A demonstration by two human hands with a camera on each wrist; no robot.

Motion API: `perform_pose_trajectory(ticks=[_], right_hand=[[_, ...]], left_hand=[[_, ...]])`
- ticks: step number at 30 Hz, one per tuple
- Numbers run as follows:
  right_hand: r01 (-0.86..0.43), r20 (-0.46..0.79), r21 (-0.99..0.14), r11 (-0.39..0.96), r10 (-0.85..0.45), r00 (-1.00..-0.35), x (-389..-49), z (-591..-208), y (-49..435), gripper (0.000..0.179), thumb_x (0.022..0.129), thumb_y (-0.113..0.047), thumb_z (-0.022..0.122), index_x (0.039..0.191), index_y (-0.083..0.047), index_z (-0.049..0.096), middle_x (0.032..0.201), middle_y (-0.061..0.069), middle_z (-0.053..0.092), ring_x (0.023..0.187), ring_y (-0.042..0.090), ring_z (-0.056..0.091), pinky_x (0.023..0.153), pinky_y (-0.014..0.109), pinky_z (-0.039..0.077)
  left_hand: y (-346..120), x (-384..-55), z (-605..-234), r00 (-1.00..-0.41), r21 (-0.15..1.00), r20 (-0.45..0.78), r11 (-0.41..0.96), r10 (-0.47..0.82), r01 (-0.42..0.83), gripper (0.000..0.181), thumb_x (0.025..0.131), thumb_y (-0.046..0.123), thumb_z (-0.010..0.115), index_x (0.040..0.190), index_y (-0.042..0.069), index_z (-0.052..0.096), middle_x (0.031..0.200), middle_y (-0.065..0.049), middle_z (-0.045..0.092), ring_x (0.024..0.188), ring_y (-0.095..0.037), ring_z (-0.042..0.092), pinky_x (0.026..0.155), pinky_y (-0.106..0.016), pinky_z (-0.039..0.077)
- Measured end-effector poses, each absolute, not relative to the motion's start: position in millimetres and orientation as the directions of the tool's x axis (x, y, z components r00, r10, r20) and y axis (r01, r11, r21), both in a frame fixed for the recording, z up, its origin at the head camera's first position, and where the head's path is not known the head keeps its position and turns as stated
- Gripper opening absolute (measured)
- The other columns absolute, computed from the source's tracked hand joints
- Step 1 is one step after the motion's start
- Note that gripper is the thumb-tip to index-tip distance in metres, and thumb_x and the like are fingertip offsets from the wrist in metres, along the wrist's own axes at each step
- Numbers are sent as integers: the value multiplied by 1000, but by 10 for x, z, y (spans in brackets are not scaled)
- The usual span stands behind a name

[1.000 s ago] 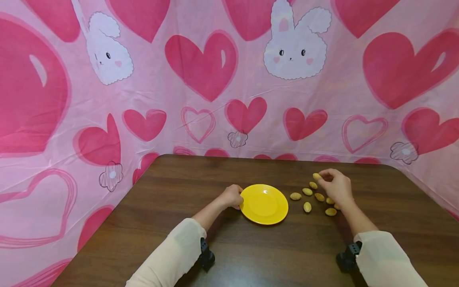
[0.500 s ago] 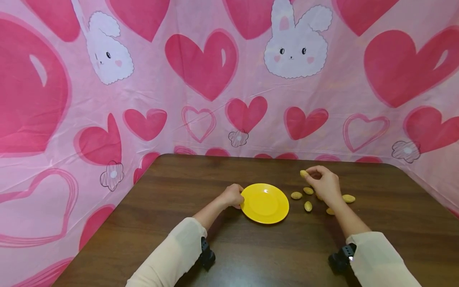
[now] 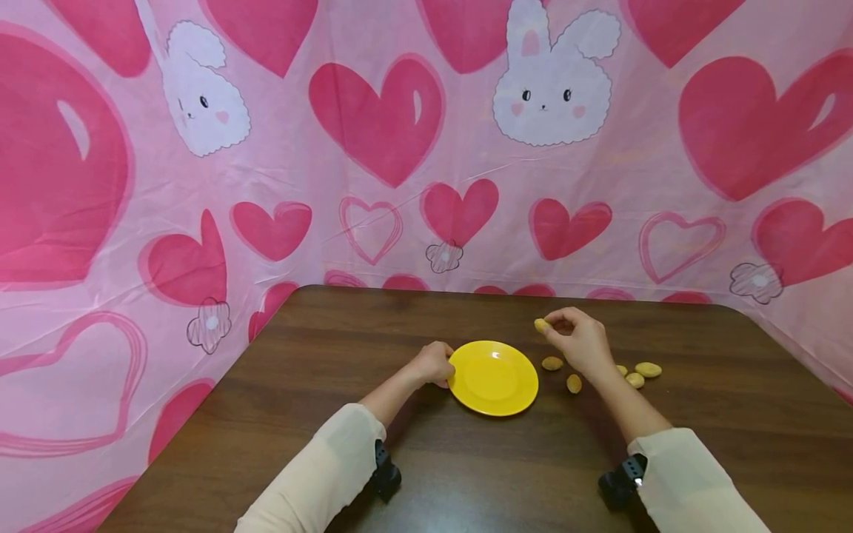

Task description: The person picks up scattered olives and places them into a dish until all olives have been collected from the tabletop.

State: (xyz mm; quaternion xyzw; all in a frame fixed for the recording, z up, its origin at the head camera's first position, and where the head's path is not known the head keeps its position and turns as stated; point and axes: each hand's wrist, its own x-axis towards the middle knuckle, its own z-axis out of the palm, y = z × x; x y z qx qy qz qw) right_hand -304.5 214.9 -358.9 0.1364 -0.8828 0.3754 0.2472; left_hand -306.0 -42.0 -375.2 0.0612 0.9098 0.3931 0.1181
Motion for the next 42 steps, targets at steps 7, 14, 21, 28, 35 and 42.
perform_pose_trajectory(ticks=[7,14,21,28,35,42], right_hand=[[-435,496,-592,679,-119,-860,-3067,-3598,2003,12,81,-10,70,91,-4,66,91,10,63,81,26,61,70,38,53],[-444,444,-592,673,-187,-876,-3096,-3606,1859,11,80,-7,70,90,-4,67,88,7,62,79,23,59,72,38,53],[-439,389,-569,695,-243,-889,-3155,-3632,1745,10,79,-6,70,88,-4,67,85,5,62,76,21,56,70,35,52],[-392,244,-601,696,-307,-920,-3225,-3656,1649,8,80,-10,71,86,-5,67,82,3,61,74,19,54,68,30,52],[-360,156,-607,709,-338,-928,-3250,-3679,1575,8,81,-10,70,87,-5,68,81,3,62,74,18,54,70,30,52],[-341,100,-577,742,-350,-931,-3280,-3728,1558,9,81,-15,71,87,-8,68,78,0,61,73,17,53,67,27,50]], left_hand=[[-436,-3056,-3749,-964,731,-148,681,222,45,27,78,-9,58,105,-8,62,77,-12,58,58,-17,61,50,-25,54],[-437,-3062,-3741,-962,731,-149,681,229,49,25,78,-9,58,103,-8,62,78,-13,58,58,-17,61,50,-25,54],[-429,-3085,-3750,-961,723,-164,690,221,36,28,79,-9,59,107,-8,62,80,-11,57,60,-18,61,51,-25,54],[-452,-3085,-3764,-958,749,-157,661,239,42,28,78,-10,58,106,-9,62,81,-12,59,62,-18,62,51,-25,55],[-457,-3077,-3753,-957,758,-160,651,243,39,28,78,-9,58,106,-9,62,81,-13,59,63,-19,63,53,-26,55],[-451,-3082,-3759,-958,757,-161,652,236,34,29,77,-10,59,107,-9,61,82,-13,59,63,-19,63,54,-27,55]])
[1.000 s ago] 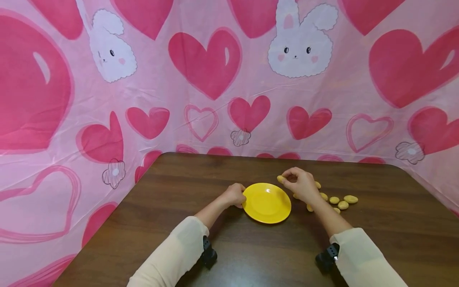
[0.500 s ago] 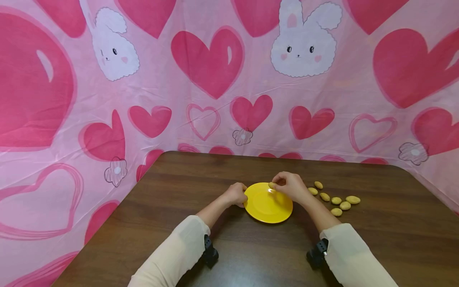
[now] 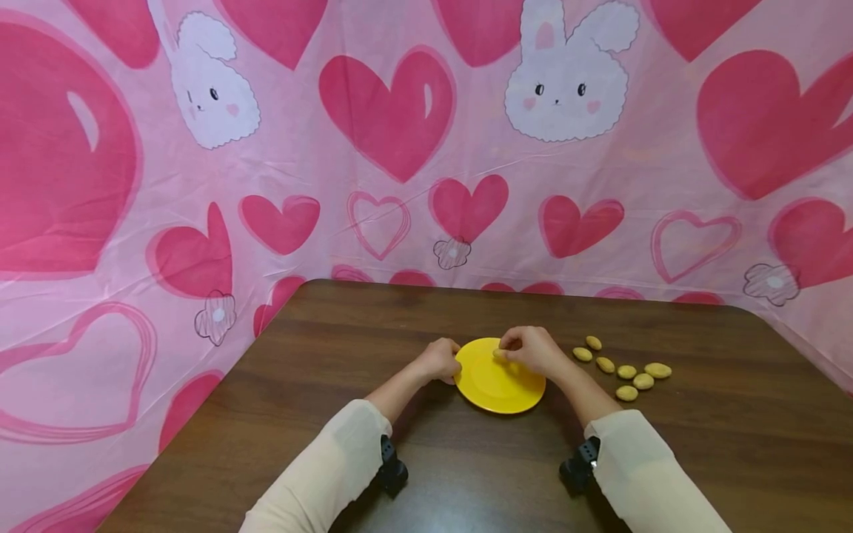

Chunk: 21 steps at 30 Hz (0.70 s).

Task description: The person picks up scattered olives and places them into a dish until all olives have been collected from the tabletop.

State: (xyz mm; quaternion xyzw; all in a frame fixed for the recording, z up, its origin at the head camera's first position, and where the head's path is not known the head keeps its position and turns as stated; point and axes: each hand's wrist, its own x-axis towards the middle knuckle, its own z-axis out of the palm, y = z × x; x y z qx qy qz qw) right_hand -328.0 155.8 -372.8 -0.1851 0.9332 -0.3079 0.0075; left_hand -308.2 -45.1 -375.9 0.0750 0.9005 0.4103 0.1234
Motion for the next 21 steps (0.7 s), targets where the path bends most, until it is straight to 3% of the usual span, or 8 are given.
perform_pose_trajectory(ticks=[21], right_hand=[[-354,96,-533,768,-361,-928,-3281,-3737,1561,12,81,-17,71,84,-7,67,76,0,59,70,16,50,63,26,48]], left_hand=[[-448,-3107,-3770,-956,754,-173,656,236,25,30,79,-9,59,109,-9,60,81,-11,58,64,-19,62,54,-27,55]])
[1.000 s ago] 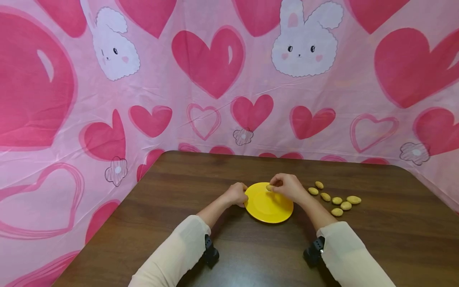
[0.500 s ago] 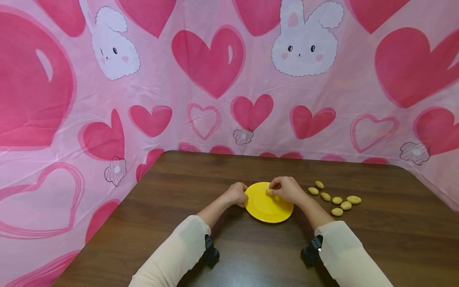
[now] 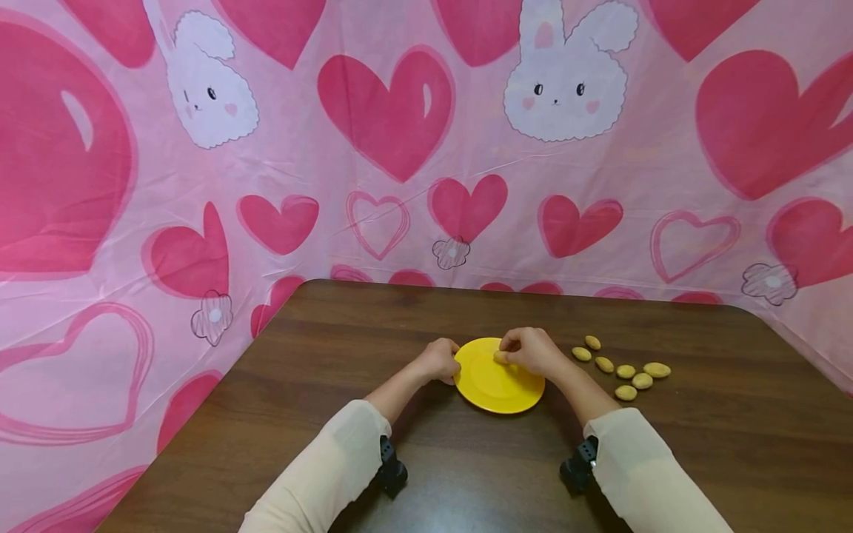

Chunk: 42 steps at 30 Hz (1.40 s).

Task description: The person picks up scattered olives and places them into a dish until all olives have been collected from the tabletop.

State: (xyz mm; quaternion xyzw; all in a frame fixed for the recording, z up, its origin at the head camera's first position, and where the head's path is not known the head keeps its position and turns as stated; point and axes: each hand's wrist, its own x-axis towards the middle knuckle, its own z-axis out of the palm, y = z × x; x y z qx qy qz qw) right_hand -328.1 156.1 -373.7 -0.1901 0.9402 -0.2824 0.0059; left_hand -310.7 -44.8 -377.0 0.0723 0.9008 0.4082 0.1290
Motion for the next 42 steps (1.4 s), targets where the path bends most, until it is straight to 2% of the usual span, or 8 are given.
perform_pose_trajectory(ticks=[14,23,33,42], right_hand=[[-289,46,-556,779,-319,-947,-3279,-3725,1580,15,82,-18,70,92,-7,68,83,2,60,76,19,51,69,28,51],[-321,89,-573,754,-333,-939,-3254,-3686,1625,13,81,-8,69,93,-3,68,83,3,61,75,18,53,69,30,52],[-344,158,-565,750,-310,-937,-3272,-3699,1724,11,80,-6,69,91,-4,68,82,4,63,75,19,56,67,31,53],[-258,135,-630,733,-223,-965,-3273,-3641,1877,21,83,-11,68,102,-1,66,91,9,63,79,22,57,71,32,55]], left_hand=[[-431,-3117,-3776,-959,736,-181,677,218,15,32,80,-9,59,111,-9,59,85,-12,58,66,-19,63,54,-27,56],[-430,-3124,-3788,-958,735,-179,678,224,21,31,80,-8,59,111,-9,59,84,-12,59,65,-19,62,55,-27,56],[-427,-3126,-3790,-959,738,-181,675,220,15,31,80,-9,59,111,-9,59,83,-12,58,65,-19,62,54,-27,56],[-436,-3121,-3789,-957,749,-178,663,227,18,30,79,-9,60,109,-9,60,81,-11,59,64,-18,62,54,-28,56]])
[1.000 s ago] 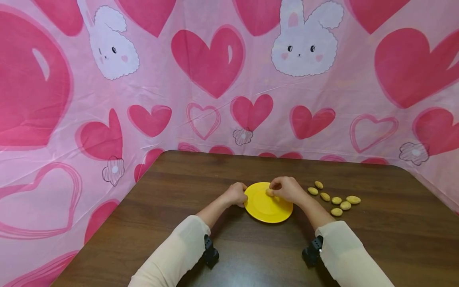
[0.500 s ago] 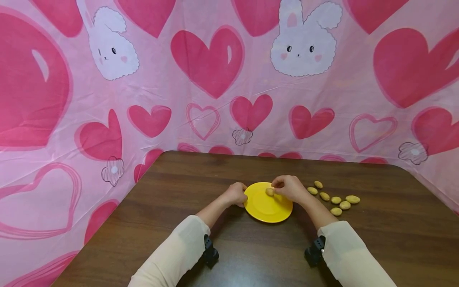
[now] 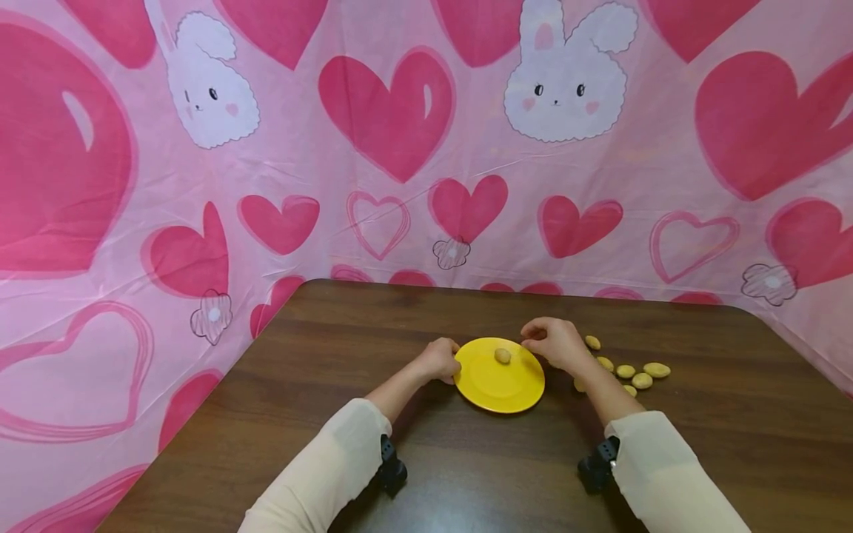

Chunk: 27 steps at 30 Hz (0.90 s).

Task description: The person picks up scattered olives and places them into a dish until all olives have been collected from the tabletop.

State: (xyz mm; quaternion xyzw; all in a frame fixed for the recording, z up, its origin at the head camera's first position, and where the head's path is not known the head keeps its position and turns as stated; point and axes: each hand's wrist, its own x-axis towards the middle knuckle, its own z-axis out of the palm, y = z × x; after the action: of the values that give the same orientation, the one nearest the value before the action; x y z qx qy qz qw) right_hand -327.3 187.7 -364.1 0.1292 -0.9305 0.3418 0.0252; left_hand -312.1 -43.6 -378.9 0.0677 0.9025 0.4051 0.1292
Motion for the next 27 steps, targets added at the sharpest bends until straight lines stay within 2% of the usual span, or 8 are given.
perform_pose_trajectory(ticks=[10,19,27], right_hand=[[-276,288,-632,724,-111,-951,-3254,-3620,2065,24,83,-12,68,103,1,64,95,14,65,85,28,59,76,41,53],[-336,508,-558,759,-8,-861,-3254,-3655,2196,21,81,-8,69,97,5,65,89,18,64,81,33,60,72,46,51],[-325,578,-562,761,80,-812,-3251,-3685,2294,21,79,-4,69,96,8,65,89,22,63,82,36,61,74,48,49]], left_hand=[[-434,-3113,-3784,-959,741,-184,672,217,9,31,79,-9,59,110,-8,60,83,-11,59,63,-18,61,54,-26,55],[-426,-3129,-3794,-960,728,-194,685,203,-2,33,79,-9,59,113,-8,59,86,-11,59,64,-17,61,54,-27,55],[-423,-3127,-3784,-961,728,-194,685,199,-5,34,80,-8,59,114,-8,58,86,-11,59,63,-17,61,54,-26,55]])
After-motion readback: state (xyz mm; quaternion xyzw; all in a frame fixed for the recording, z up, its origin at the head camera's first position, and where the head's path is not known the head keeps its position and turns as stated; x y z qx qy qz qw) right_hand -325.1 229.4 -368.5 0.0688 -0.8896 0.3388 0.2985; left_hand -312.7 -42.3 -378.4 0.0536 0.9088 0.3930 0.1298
